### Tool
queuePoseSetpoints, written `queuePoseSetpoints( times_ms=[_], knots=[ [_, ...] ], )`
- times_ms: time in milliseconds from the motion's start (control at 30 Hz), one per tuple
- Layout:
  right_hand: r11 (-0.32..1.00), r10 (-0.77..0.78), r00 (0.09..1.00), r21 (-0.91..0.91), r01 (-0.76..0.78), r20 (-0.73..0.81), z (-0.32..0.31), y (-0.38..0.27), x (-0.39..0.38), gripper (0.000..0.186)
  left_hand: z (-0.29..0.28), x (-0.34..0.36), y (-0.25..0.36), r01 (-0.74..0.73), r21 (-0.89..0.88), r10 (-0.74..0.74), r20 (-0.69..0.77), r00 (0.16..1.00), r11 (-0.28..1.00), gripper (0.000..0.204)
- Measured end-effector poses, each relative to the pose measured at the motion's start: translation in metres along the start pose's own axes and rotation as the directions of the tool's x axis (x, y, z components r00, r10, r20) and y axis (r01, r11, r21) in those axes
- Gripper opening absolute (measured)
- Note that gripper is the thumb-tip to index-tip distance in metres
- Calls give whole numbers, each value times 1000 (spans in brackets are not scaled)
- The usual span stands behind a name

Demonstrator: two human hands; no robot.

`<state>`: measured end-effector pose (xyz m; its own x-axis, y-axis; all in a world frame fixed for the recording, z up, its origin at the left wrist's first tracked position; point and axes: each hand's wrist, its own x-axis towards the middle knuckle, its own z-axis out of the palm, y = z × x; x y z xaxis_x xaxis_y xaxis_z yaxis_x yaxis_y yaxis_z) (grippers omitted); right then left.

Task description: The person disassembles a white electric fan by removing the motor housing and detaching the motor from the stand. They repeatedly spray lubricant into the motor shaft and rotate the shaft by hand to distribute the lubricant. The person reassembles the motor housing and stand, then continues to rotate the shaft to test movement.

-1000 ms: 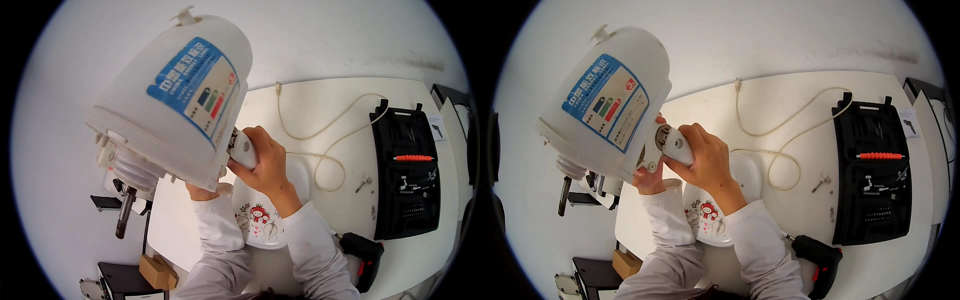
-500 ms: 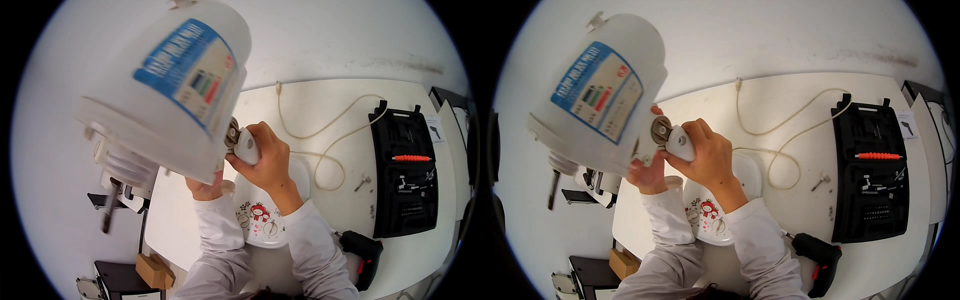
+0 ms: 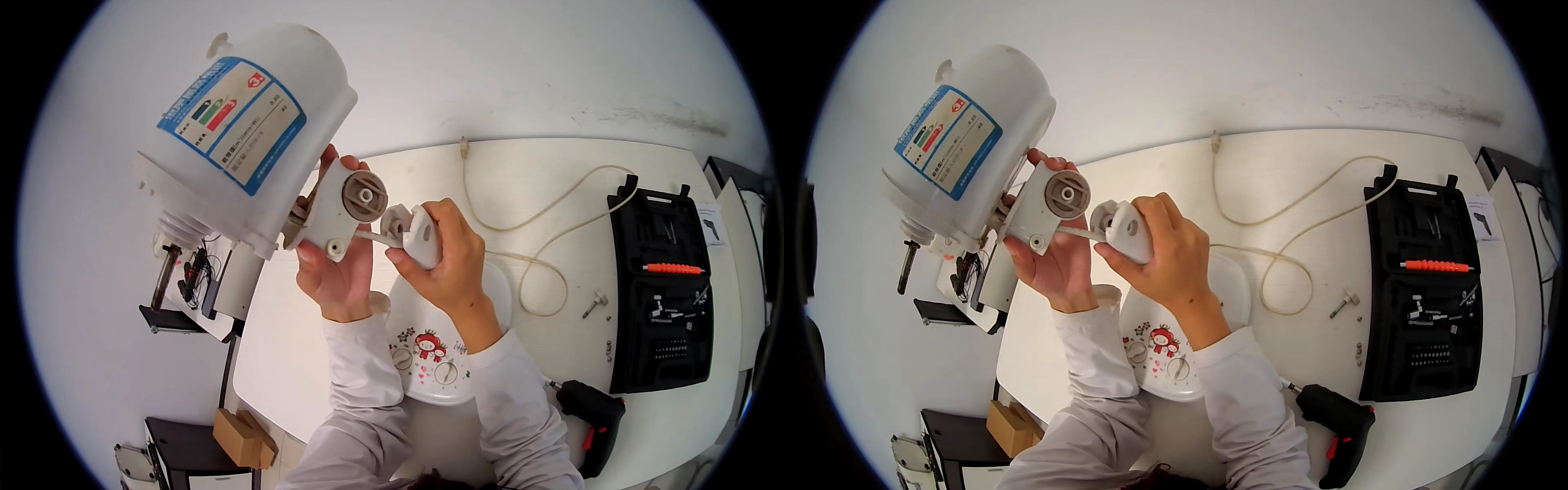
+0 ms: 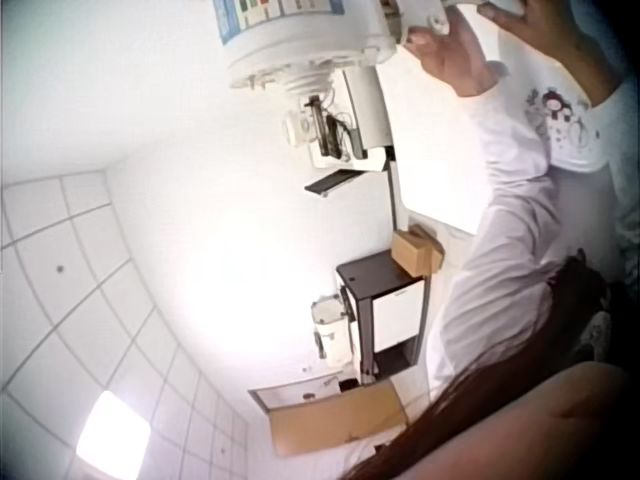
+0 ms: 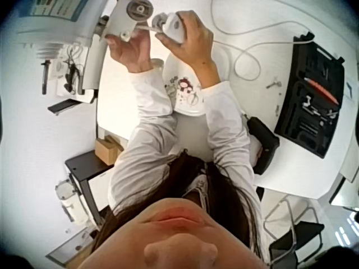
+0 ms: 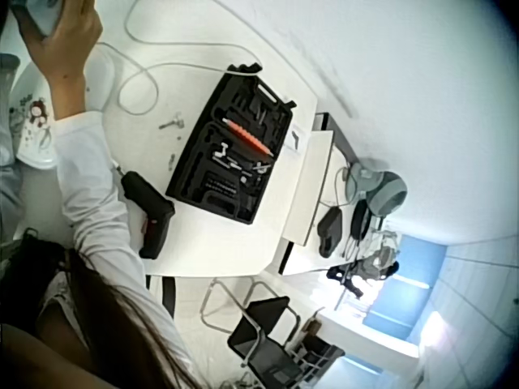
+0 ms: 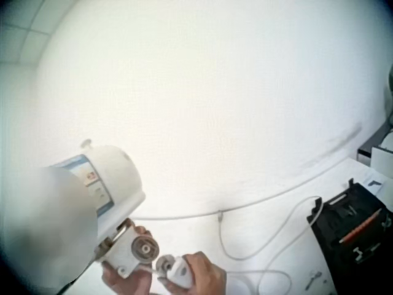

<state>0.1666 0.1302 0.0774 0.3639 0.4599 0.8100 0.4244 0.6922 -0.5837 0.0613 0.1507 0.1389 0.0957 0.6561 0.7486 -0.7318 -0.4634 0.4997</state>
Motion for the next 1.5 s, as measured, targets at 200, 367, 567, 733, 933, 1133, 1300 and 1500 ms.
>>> queuePoseSetpoints(
  times_ms=[200,367,567,733,933,1133,1300,1500],
  knots=[
    [999,-32,998,39,30,50,-5,-2,3,48,6,3,6,-10,137,-2,88,996,990,77],
    [992,-24,993,123,10,115,-10,-2,7,43,7,-11,7,61,195,-62,1,998,979,64],
    [996,-10,992,91,-2,128,-13,-6,10,47,14,-14,1,12,169,-27,88,996,986,49],
    [994,-22,990,107,7,143,-12,-2,7,47,11,-17,-1,61,127,-57,-28,998,990,61],
    [994,-63,996,96,56,66,-11,-1,7,53,19,-6,-4,54,161,-55,0,998,985,84],
    [989,-112,991,107,104,72,-16,-4,10,50,21,-3,-4,85,155,-73,-82,994,984,86],
    [858,216,956,428,-283,199,-57,2,25,36,21,-4,-2,54,238,-36,-79,996,970,88],
    [912,209,912,267,-312,353,-94,-4,37,36,24,-7,-1,4,50,-3,-33,999,999,77]
  ],
)
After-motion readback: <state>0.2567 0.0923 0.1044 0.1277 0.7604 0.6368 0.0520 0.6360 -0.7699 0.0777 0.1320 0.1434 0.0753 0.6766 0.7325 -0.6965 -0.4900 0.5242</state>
